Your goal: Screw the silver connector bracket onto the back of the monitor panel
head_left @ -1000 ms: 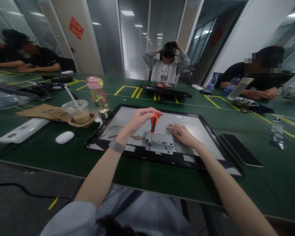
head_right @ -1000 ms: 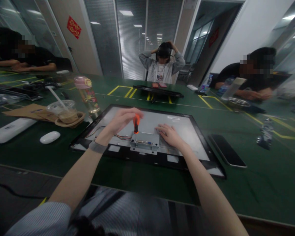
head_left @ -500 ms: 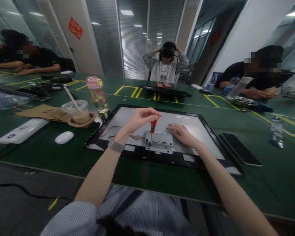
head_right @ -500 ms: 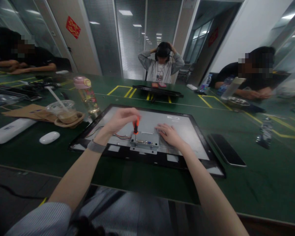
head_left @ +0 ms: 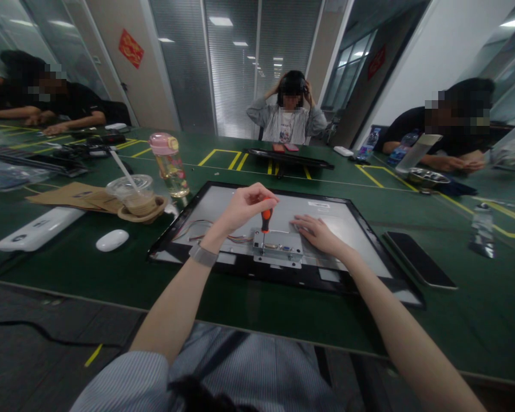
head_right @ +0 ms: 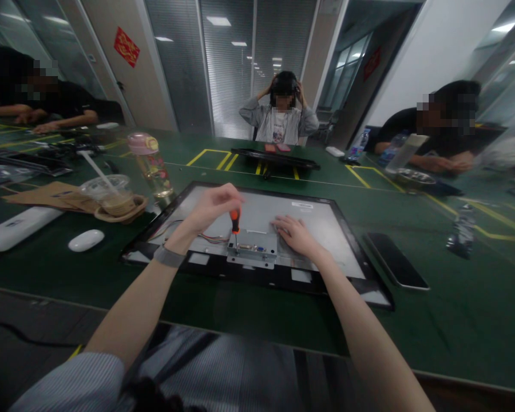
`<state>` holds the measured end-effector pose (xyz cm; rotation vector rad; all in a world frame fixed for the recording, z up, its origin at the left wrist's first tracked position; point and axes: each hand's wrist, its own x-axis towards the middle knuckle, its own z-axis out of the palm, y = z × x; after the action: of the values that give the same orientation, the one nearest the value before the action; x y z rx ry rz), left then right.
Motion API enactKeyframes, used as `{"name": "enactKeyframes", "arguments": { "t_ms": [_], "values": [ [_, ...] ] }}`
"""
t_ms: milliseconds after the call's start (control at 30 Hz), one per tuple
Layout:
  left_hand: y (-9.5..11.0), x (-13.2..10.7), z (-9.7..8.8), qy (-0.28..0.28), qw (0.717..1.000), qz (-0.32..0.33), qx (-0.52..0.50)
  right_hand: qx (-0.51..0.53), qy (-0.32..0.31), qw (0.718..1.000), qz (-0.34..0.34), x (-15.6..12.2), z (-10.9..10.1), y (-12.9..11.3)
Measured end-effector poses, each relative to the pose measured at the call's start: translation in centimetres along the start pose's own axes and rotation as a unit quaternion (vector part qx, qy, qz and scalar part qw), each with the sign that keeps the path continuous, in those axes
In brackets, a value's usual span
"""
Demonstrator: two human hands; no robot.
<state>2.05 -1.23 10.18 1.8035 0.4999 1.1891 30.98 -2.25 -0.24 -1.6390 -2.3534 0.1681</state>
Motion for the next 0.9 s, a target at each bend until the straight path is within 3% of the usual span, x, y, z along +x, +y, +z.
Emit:
{"name": "enactKeyframes", "arguments": {
  "t_ms": [200, 400, 667, 900],
  "values": [
    [0.00, -0.01, 0.10, 0.001, 1.000, -0.006, 0.000, 0.004, -0.003, 1.000, -0.003, 0.08, 0.10, 0.20],
    [-0.64, 0.10, 0.11, -0.040, 0.996, -0.021, -0.074, 0.007, -0.001, 1.000, 0.004, 0.12, 0.25, 0.29],
    [-0.14, -0.05, 0.41, -0.013, 1.000, 0.011, -0.003, 0.008, -0.001, 1.000, 0.000, -0.08, -0.09, -0.03],
    [-0.74, -0.01, 0.50, -0.022, 0.996, -0.024, -0.084, 0.009, -0.001, 1.000, -0.006, 0.01, 0.04, 0.18]
  ]
}}
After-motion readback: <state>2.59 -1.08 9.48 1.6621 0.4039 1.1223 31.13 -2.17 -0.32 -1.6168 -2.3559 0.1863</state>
